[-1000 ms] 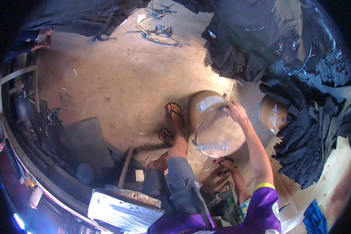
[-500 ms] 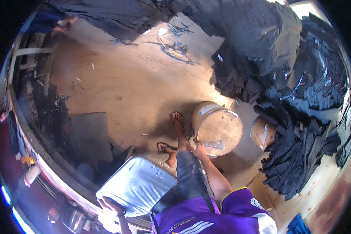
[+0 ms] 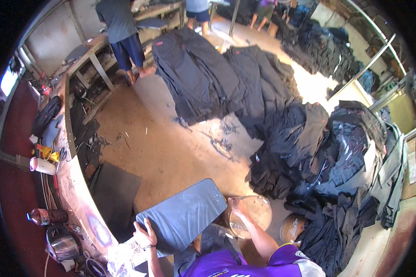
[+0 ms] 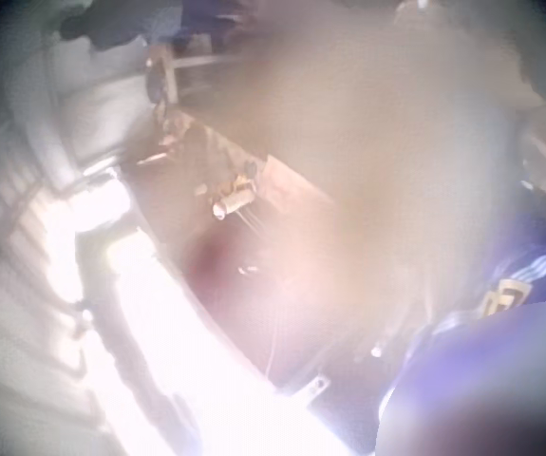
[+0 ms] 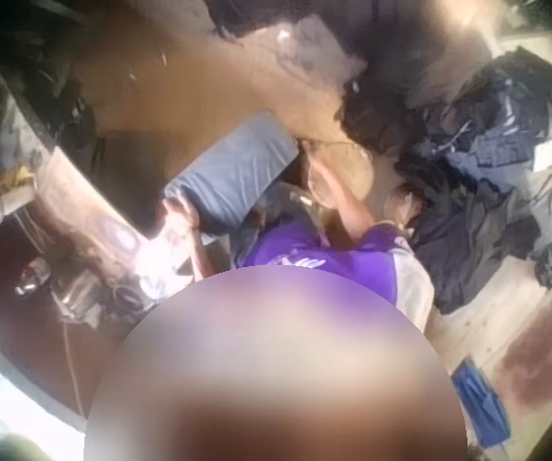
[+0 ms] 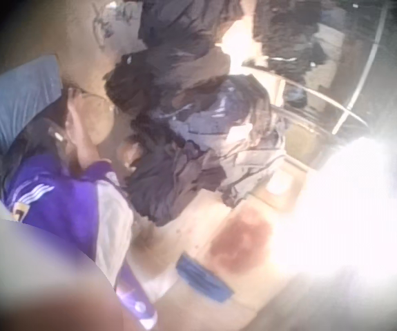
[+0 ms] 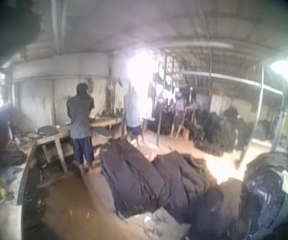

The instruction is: The person works at a cluttered workbench, scraping a dark patch on a wooden board, then uses a screwdriver to pry and adjust a small black shoe part. They handle a plastic bag and a small container, and repeatedly rub the shoe part with a dark substance from a bowl.

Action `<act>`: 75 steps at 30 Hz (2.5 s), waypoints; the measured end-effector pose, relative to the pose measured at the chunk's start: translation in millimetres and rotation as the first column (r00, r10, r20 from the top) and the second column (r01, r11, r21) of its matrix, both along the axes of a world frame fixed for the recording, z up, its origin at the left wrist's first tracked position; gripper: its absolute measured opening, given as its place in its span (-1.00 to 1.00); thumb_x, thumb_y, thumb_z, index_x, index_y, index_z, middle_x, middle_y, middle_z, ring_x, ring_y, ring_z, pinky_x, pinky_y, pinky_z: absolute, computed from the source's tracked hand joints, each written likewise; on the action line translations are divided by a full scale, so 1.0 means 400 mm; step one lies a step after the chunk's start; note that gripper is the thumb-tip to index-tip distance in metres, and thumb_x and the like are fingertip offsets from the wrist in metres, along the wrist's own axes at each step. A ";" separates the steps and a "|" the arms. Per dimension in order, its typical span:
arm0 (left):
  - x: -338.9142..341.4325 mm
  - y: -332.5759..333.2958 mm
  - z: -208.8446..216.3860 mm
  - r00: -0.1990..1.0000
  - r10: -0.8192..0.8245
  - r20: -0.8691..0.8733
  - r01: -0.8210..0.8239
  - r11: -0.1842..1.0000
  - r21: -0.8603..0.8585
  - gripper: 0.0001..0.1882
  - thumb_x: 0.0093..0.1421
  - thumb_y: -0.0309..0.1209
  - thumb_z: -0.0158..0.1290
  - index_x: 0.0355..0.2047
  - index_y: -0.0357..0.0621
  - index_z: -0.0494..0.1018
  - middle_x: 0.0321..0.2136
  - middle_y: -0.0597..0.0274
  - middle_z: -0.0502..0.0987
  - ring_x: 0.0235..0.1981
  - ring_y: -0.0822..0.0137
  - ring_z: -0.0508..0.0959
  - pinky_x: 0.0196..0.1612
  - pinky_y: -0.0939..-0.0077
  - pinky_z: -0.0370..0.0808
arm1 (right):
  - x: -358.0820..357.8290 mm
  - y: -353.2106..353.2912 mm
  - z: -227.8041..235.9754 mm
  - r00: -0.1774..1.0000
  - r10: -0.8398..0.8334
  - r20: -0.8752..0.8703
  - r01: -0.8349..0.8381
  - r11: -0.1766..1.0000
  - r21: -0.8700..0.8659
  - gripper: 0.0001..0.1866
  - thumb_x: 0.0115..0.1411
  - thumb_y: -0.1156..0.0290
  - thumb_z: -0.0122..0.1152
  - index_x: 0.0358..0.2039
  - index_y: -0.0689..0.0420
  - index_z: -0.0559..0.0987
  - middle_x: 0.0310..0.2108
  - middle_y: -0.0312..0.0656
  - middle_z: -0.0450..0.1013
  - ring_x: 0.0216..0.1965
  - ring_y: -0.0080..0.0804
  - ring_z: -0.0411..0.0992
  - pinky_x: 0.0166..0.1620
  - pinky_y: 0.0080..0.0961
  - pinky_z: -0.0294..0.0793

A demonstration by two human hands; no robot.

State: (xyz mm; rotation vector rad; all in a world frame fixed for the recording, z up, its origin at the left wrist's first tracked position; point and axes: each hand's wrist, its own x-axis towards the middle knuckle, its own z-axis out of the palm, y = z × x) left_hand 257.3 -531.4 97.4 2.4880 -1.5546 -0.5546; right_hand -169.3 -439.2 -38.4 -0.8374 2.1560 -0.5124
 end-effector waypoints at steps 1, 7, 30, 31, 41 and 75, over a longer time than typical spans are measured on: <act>-0.004 -0.005 0.004 0.999 -0.009 0.039 0.008 0.999 0.042 -0.09 0.37 0.26 -0.15 0.32 -0.42 0.28 0.10 -0.48 0.48 0.07 -0.39 0.51 0.20 -0.08 0.38 | 0.022 0.014 0.032 0.999 -0.037 -0.030 0.035 0.998 -0.058 -0.42 0.40 -0.12 0.02 0.01 0.20 0.57 -0.12 0.16 0.60 -0.03 0.16 0.57 0.00 -0.01 0.51; -0.006 -0.022 0.021 0.990 -0.125 -0.059 0.120 0.990 -0.074 -0.10 0.37 0.26 -0.16 0.27 -0.46 0.31 -0.07 -0.44 0.59 -0.07 -0.33 0.60 0.14 -0.06 0.42 | 0.198 0.094 0.236 0.862 -0.411 0.299 0.489 0.829 -0.272 -0.35 0.44 -0.11 -0.03 0.15 0.28 0.47 0.03 0.28 0.51 0.08 0.21 0.49 0.12 -0.01 0.46; -0.018 -0.040 0.042 0.981 -0.189 -0.049 0.186 0.981 -0.060 -0.23 0.38 0.28 -0.25 0.01 -0.32 0.34 -0.37 -0.32 0.65 -0.20 -0.19 0.67 0.03 -0.02 0.43 | 0.450 -0.037 0.301 0.785 0.075 -0.614 -0.343 0.879 -0.331 -0.20 0.40 -0.07 0.09 0.50 0.02 0.11 0.51 0.30 -0.23 0.50 0.44 -0.43 0.47 0.27 -0.33; -0.018 -0.040 0.044 0.980 -0.193 -0.049 0.190 0.980 -0.062 -0.23 0.38 0.27 -0.24 0.02 -0.32 0.34 -0.36 -0.31 0.65 -0.19 -0.19 0.67 0.03 -0.02 0.43 | 0.451 -0.037 0.304 0.769 0.068 -0.635 -0.359 0.869 -0.341 -0.20 0.40 -0.07 0.09 0.50 0.03 0.11 0.50 0.31 -0.22 0.50 0.44 -0.42 0.47 0.27 -0.34; -0.013 -0.034 0.034 0.977 -0.209 -0.033 0.201 0.966 -0.166 -0.32 0.39 0.23 -0.19 -0.13 -0.28 0.33 -0.50 -0.23 0.63 -0.34 -0.16 0.67 -0.04 0.07 0.42 | 0.452 -0.038 0.321 0.748 0.097 -0.656 -0.379 0.874 -0.304 -0.18 0.40 -0.09 0.06 0.48 0.12 0.14 0.48 0.39 -0.18 0.47 0.58 -0.38 0.44 0.37 -0.29; 0.107 0.157 0.211 0.719 -0.437 -0.540 0.065 0.817 -0.574 -0.57 0.28 -0.16 0.16 0.04 -0.15 0.49 0.06 -0.06 0.51 0.07 -0.07 0.52 0.12 0.11 0.46 | 0.596 -0.143 0.533 0.619 0.581 -0.529 -0.783 0.512 -0.353 -0.51 0.34 0.25 0.25 0.22 0.18 0.47 0.31 0.21 0.24 0.33 0.20 0.23 0.34 0.05 0.22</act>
